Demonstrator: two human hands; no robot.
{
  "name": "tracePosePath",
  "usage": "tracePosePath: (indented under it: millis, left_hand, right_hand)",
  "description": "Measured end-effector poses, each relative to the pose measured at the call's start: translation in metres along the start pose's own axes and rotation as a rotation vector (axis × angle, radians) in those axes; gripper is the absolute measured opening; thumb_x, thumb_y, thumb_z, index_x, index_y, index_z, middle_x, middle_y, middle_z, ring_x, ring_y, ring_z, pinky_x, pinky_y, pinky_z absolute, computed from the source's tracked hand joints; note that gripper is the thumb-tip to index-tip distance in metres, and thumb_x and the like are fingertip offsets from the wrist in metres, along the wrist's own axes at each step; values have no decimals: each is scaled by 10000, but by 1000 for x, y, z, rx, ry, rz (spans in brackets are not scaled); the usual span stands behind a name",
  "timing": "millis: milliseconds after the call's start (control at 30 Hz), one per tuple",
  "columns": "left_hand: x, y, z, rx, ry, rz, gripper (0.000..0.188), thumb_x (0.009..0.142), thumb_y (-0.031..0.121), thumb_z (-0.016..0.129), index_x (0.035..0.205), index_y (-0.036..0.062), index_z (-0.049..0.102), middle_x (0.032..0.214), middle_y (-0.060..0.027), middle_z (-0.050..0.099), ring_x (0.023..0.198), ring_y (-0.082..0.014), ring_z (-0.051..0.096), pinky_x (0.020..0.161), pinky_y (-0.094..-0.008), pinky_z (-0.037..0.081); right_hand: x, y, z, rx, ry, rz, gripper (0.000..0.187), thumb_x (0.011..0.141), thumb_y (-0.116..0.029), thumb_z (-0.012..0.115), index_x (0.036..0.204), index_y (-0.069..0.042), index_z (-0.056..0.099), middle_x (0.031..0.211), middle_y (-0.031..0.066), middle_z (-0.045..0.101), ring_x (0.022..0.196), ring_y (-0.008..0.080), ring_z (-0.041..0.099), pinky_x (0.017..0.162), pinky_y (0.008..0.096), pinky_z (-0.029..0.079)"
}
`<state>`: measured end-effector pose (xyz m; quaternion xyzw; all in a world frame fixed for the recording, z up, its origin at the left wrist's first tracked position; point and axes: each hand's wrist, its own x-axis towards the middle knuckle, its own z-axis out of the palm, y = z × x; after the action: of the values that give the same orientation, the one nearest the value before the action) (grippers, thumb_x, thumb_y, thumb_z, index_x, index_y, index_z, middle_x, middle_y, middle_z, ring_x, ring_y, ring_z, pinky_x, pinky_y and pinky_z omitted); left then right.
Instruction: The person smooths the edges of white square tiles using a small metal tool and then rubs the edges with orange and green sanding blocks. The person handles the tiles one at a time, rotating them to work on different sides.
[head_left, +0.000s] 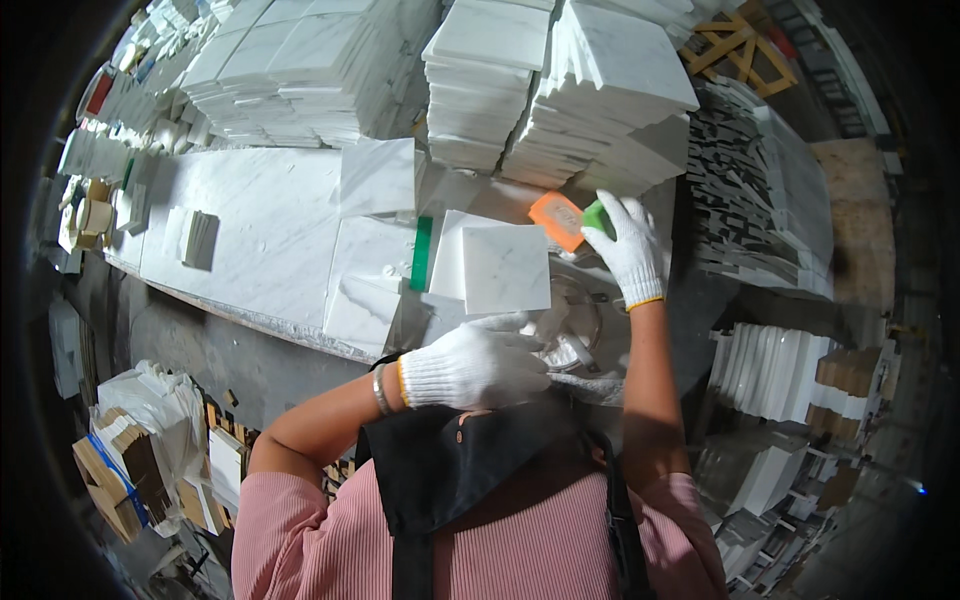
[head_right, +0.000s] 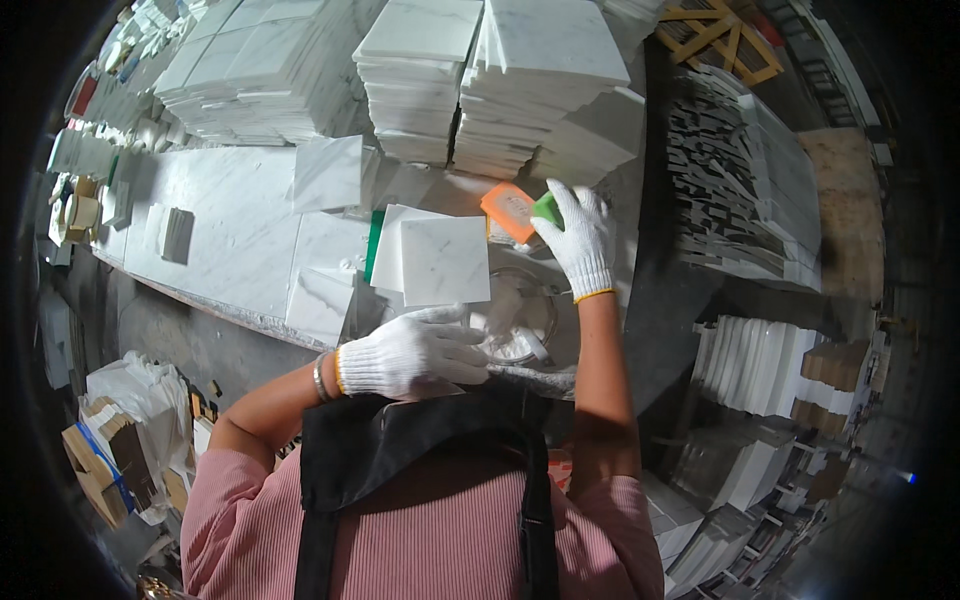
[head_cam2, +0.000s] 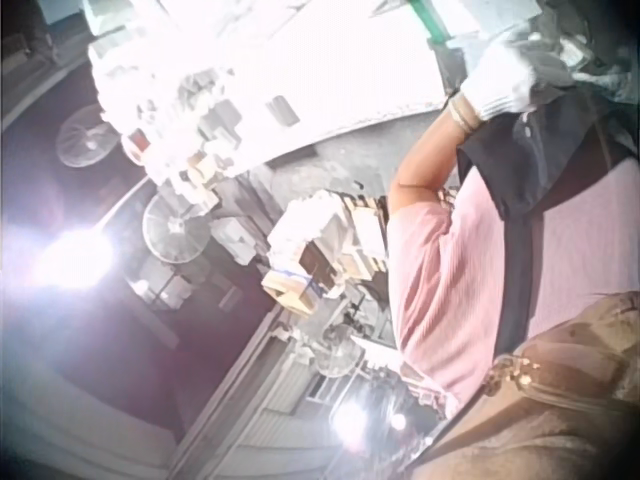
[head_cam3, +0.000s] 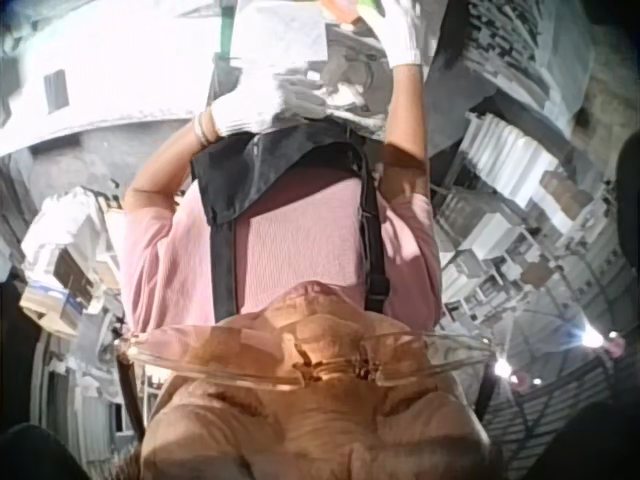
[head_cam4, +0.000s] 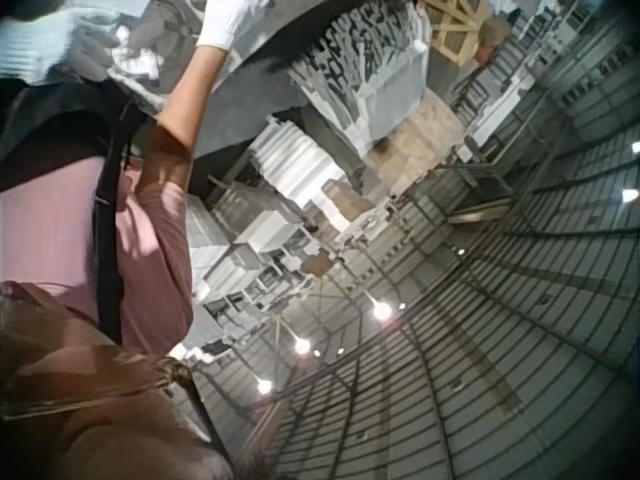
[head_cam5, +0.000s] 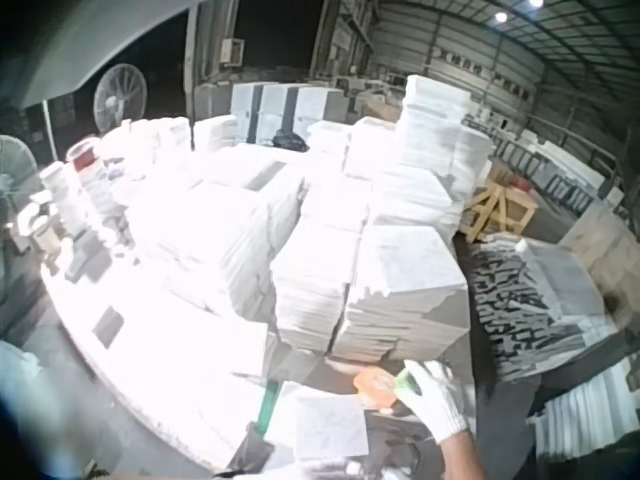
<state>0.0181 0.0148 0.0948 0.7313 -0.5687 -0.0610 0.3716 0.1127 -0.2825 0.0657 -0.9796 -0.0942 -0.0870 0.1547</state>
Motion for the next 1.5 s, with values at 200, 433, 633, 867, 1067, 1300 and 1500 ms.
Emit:
tracePosePath:
  millis: [200, 433, 633, 867, 1067, 1300, 1500]
  left_hand:
    - [-52, 10, -14, 21, 292, -436, 387, 777, 275, 849, 1128, 154, 741, 1204, -60, 736, 1081, -238, 708, 889, -405, 555]
    - [-54, -6, -18, 277, 436, -592, 447, 735, 241, 859, 1154, 146, 734, 1359, -93, 654, 1286, -376, 581, 1015, -499, 492]
    - [-62, -7, -11, 233, 429, -657, 493, 721, 210, 867, 1193, 188, 729, 1407, -90, 621, 1331, -374, 542, 1048, -503, 471]
    - [-64, -7, -8, 190, 440, -659, 492, 720, 207, 866, 1192, 191, 731, 1424, -108, 607, 1329, -399, 535, 1068, -516, 460]
    - [-72, -2, -3, 214, 470, -636, 416, 707, 191, 873, 1107, 171, 760, 1418, -128, 611, 1317, -400, 547, 1068, -525, 459]
    - [-85, 10, -9, -78, 719, -656, 432, 818, 102, 812, 1235, 58, 707, 1315, -168, 667, 1158, -348, 659, 1018, -411, 503]
    - [-78, 15, -9, -591, 856, -854, 542, 919, 138, 747, 1416, 15, 570, 1358, -140, 644, 1212, -247, 631, 1031, -372, 500]
  right_hand:
    - [-13, -49, -26, 420, 2, -35, 557, 922, -214, 750, 1439, -91, 585, 1409, 137, 587, 1244, 269, 594, 1044, 378, 493]
    - [-56, -71, -6, 574, -306, 63, 798, 843, -368, 833, 1505, -81, 492, 1530, 178, 499, 1439, 341, 449, 1176, 441, 383]
    - [-85, -57, -32, 535, -403, 113, 799, 801, -220, 850, 1504, -74, 498, 1550, 135, 495, 1434, 297, 461, 1180, 412, 389]
    - [-82, -68, -19, 939, -289, 413, 595, 946, -299, 753, 1436, -14, 569, 1337, 104, 664, 1027, 132, 642, 811, 273, 524]
    - [-65, -100, -18, 872, -478, 489, 424, 937, -357, 772, 993, 52, 674, 809, 32, 653, 671, 75, 588, 577, 252, 455]
    - [-74, -116, -22, 965, -335, 604, 297, 920, -224, 779, 844, 11, 613, 727, 54, 654, 634, 59, 583, 562, 254, 459]
    - [-87, -125, -30, 909, -196, 463, 283, 879, -165, 810, 835, 15, 597, 676, 77, 606, 619, 96, 526, 583, 304, 461]
